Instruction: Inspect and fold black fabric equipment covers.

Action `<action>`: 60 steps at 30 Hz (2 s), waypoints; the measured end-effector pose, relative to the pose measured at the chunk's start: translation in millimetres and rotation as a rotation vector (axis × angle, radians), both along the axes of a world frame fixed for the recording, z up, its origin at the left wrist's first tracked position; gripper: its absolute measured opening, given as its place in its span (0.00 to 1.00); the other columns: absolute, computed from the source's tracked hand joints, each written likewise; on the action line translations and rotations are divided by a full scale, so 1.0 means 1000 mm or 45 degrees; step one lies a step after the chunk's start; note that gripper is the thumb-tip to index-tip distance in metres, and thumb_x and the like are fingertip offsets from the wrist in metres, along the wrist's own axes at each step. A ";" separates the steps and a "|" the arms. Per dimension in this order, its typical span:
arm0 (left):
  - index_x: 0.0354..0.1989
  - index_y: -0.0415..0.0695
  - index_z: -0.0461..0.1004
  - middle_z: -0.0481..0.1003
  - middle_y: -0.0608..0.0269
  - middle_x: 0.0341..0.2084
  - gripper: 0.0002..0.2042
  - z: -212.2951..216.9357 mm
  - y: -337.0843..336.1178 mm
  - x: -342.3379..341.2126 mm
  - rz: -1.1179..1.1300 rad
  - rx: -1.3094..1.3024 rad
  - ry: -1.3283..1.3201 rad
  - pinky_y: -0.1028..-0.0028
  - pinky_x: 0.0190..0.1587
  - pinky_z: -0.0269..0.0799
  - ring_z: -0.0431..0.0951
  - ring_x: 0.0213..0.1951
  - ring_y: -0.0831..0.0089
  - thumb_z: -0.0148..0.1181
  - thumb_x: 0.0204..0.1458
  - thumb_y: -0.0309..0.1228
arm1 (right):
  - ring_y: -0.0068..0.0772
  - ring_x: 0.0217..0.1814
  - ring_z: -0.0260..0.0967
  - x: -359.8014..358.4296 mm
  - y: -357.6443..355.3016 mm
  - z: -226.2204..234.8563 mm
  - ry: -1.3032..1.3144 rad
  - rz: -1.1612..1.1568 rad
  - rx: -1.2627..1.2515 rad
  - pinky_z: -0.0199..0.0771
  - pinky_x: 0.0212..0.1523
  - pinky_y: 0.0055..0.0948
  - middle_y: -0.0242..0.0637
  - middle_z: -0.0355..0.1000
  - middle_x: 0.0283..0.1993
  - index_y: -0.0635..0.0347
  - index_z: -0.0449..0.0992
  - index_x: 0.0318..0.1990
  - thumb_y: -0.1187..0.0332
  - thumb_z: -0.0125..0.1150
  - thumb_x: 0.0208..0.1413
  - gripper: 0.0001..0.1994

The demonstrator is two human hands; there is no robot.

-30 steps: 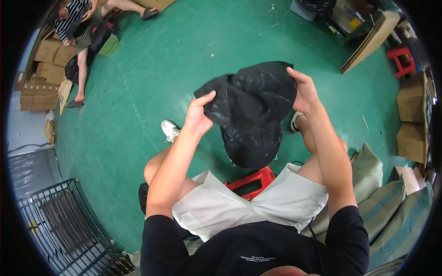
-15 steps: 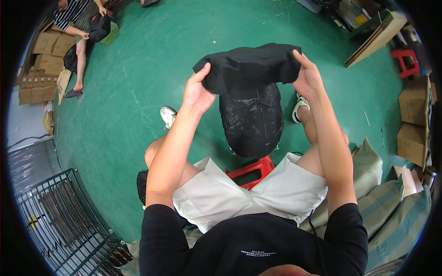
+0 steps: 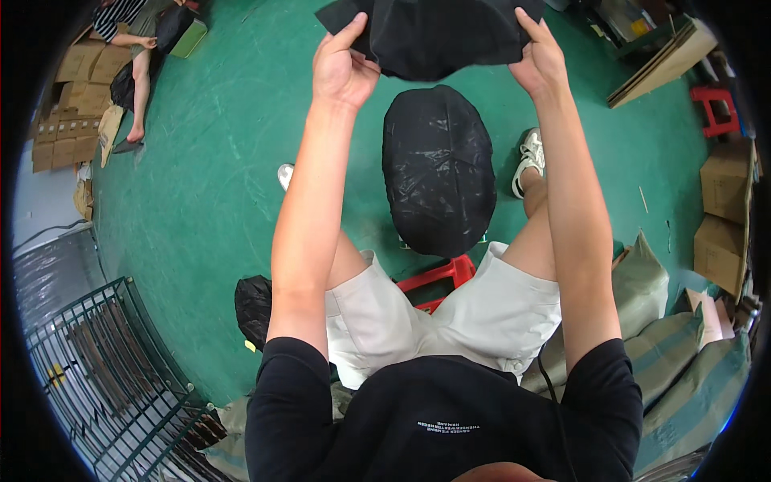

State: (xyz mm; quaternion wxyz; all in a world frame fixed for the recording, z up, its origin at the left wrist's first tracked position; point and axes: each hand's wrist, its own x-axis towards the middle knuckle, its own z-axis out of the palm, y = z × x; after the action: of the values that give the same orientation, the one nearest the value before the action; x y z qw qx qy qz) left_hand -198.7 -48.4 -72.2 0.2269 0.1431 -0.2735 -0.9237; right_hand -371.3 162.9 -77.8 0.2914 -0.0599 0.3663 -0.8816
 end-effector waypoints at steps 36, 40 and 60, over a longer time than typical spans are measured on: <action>0.40 0.35 0.77 0.76 0.38 0.42 0.25 -0.268 0.145 0.200 0.013 -0.785 -1.777 0.55 0.52 0.67 0.74 0.48 0.42 0.50 0.59 0.49 | 0.27 0.39 0.69 0.181 0.114 -0.262 0.167 -0.286 1.468 0.68 0.44 0.27 0.37 0.74 0.38 0.67 0.73 0.45 0.71 0.58 0.60 0.10; 0.39 0.34 0.77 0.76 0.38 0.42 0.26 -0.250 0.158 0.179 0.158 -0.870 -1.839 0.55 0.52 0.67 0.74 0.48 0.43 0.52 0.57 0.51 | 0.30 0.40 0.70 0.174 0.126 -0.264 0.118 -0.347 1.396 0.69 0.44 0.30 0.38 0.75 0.39 0.67 0.74 0.44 0.71 0.57 0.59 0.10; 0.32 0.31 0.77 0.78 0.48 0.34 0.27 -0.306 0.111 0.153 0.403 -0.625 -1.502 0.62 0.46 0.68 0.75 0.38 0.61 0.55 0.58 0.51 | 0.52 0.56 0.70 0.184 0.132 -0.258 0.177 0.089 1.989 0.68 0.56 0.40 0.51 0.74 0.51 0.63 0.75 0.51 0.59 0.62 0.56 0.20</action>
State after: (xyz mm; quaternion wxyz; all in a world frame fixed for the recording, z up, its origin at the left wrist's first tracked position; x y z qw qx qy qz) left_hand -46.0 62.9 -377.7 0.1981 0.6080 -0.5304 -0.5566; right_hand -187.0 294.8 -336.1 0.2532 0.0957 0.8956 -0.3530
